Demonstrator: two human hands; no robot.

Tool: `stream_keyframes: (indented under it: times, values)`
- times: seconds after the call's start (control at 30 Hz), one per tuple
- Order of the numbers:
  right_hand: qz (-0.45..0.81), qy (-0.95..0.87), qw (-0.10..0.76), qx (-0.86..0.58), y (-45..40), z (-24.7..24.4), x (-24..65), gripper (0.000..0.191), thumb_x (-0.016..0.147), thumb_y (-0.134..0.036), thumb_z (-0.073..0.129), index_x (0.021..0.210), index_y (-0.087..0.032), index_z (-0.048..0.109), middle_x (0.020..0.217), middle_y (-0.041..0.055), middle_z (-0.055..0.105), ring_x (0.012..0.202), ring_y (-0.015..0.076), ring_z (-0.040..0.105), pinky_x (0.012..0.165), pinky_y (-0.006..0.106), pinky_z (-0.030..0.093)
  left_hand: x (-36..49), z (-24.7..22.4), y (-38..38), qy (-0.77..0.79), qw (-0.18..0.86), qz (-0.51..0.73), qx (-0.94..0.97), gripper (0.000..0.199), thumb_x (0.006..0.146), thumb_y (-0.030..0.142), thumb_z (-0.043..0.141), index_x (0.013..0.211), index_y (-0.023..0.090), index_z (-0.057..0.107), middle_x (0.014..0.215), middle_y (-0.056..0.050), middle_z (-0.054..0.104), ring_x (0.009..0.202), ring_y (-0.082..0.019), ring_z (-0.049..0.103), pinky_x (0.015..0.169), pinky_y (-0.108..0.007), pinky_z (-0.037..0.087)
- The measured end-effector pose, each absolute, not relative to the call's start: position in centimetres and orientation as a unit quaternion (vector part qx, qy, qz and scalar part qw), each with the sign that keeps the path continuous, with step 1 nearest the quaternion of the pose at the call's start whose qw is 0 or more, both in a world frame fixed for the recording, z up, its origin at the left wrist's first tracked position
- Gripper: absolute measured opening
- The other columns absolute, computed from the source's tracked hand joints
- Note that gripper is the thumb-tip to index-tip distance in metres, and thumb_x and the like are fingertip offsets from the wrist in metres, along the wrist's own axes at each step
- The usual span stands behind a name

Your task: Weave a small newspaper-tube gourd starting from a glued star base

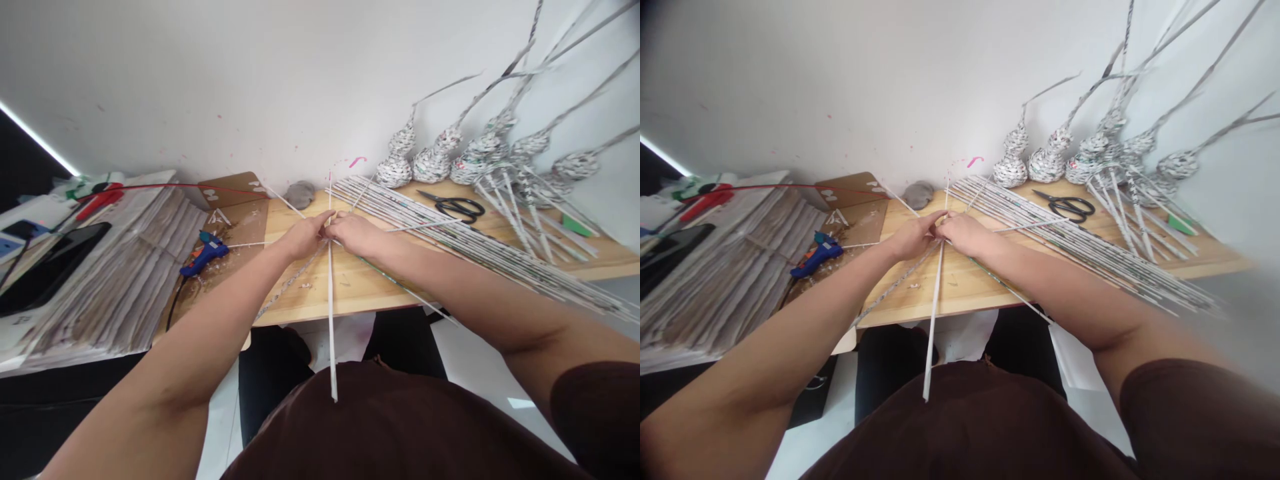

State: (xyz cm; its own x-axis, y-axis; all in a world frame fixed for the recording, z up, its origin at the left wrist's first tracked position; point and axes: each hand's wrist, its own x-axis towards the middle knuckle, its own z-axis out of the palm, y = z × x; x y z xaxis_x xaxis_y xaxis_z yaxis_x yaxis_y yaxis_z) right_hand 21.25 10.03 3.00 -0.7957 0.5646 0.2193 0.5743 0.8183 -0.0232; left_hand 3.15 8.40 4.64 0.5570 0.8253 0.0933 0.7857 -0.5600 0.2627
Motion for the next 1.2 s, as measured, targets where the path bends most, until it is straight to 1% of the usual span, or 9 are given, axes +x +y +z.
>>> stream_keyframes:
  times: [0.3, 0.47, 0.53, 0.6, 0.67, 0.8, 1.03, 1.1, 1.2]
  values:
    - [0.019, -0.942, 0.142, -0.303, 10.2, 2.7, 21.4, 0.019, 0.082, -0.007, 0.054, 0.084, -0.015, 0.071, 0.086, 0.0079, 0.071, 0.086, 0.0213, 0.054, 0.078, 0.031, 0.034, 3.5, 4.4, 8.0, 0.471, 0.108, 0.120, 0.867, 0.065, 0.083, 0.009, 0.050, 0.147, 0.013, 0.037, 0.108, -0.010, 0.074, 0.097, -0.021, 0.069, 0.090, -0.032, 0.050]
    - [0.028, -0.933, 0.140, -0.331, 9.7, 3.1, 21.6, 0.018, 0.084, -0.010, 0.054, 0.086, -0.016, 0.071, 0.088, 0.0072, 0.071, 0.086, 0.0222, 0.054, 0.077, 0.030, 0.034, 2.7, 6.6, 6.3, 0.461, 0.129, 0.135, 0.867, 0.061, 0.083, 0.011, 0.056, 0.143, 0.017, 0.042, 0.109, -0.006, 0.073, 0.107, -0.021, 0.063, 0.099, -0.035, 0.044]
    - [0.033, -0.930, 0.141, -0.337, 9.6, 3.2, 21.7, 0.018, 0.083, -0.010, 0.054, 0.086, -0.016, 0.071, 0.088, 0.0072, 0.071, 0.087, 0.0220, 0.054, 0.076, 0.029, 0.035, 1.9, 7.9, 4.8, 0.458, 0.093, 0.166, 0.869, 0.049, 0.081, 0.018, 0.065, 0.130, 0.020, 0.056, 0.107, -0.005, 0.072, 0.107, -0.022, 0.060, 0.100, -0.037, 0.042]
    - [0.035, -0.930, 0.141, -0.338, 9.6, 3.2, 21.7, 0.017, 0.083, -0.009, 0.055, 0.086, -0.016, 0.071, 0.088, 0.0076, 0.071, 0.087, 0.0217, 0.055, 0.076, 0.029, 0.035, 1.0, 8.8, 2.8, 0.473, 0.061, 0.148, 0.867, 0.019, 0.079, 0.027, 0.071, 0.097, 0.020, 0.072, 0.093, -0.006, 0.070, 0.099, -0.024, 0.059, 0.096, -0.040, 0.043]
    - [0.037, -0.929, 0.142, -0.341, 9.6, 3.2, 21.7, 0.017, 0.083, -0.009, 0.055, 0.086, -0.015, 0.071, 0.087, 0.0081, 0.071, 0.086, 0.0216, 0.055, 0.077, 0.029, 0.036, 0.3, 9.0, 0.8, 0.492, 0.049, 0.102, 0.863, 0.009, 0.075, 0.032, 0.075, 0.078, 0.023, 0.075, 0.087, -0.007, 0.066, 0.102, -0.029, 0.054, 0.093, -0.044, 0.041]
    - [0.038, -0.923, 0.153, -0.350, 9.4, 3.2, 21.7, 0.018, 0.084, -0.009, 0.054, 0.086, -0.015, 0.071, 0.088, 0.0086, 0.072, 0.087, 0.0221, 0.056, 0.079, 0.030, 0.037, -0.2, 7.3, -2.0, 0.532, 0.058, 0.066, 0.842, 0.011, 0.075, 0.036, 0.077, 0.078, 0.025, 0.076, 0.095, -0.008, 0.065, 0.109, -0.033, 0.048, 0.090, -0.048, 0.038]
    - [0.043, -0.918, 0.166, -0.359, 8.9, 3.3, 21.6, 0.019, 0.083, -0.007, 0.055, 0.084, -0.016, 0.072, 0.085, 0.0077, 0.073, 0.083, 0.0220, 0.059, 0.080, 0.031, 0.040, -0.5, 5.2, -3.1, 0.536, 0.030, 0.096, 0.838, 0.010, 0.082, 0.031, 0.071, 0.079, 0.021, 0.069, 0.100, -0.008, 0.066, 0.112, -0.030, 0.049, 0.090, -0.045, 0.039]
    - [0.046, -0.914, 0.172, -0.365, 8.9, 3.3, 21.6, 0.018, 0.083, -0.008, 0.056, 0.084, -0.016, 0.072, 0.085, 0.0081, 0.073, 0.083, 0.0222, 0.061, 0.079, 0.031, 0.041, -1.3, 6.1, -2.8, 0.522, 0.029, 0.131, 0.842, 0.008, 0.086, 0.026, 0.064, 0.081, 0.020, 0.066, 0.096, -0.008, 0.067, 0.106, -0.026, 0.053, 0.089, -0.041, 0.042]
    - [0.053, -0.907, 0.180, -0.376, 8.9, 3.2, 21.7, 0.017, 0.085, -0.010, 0.056, 0.086, -0.015, 0.072, 0.086, 0.0092, 0.073, 0.083, 0.0221, 0.062, 0.077, 0.030, 0.043, -3.9, 7.8, -1.7, 0.548, 0.030, 0.218, 0.807, 0.009, 0.089, 0.020, 0.055, 0.085, 0.019, 0.063, 0.084, -0.006, 0.067, 0.084, -0.019, 0.059, 0.081, -0.033, 0.046]
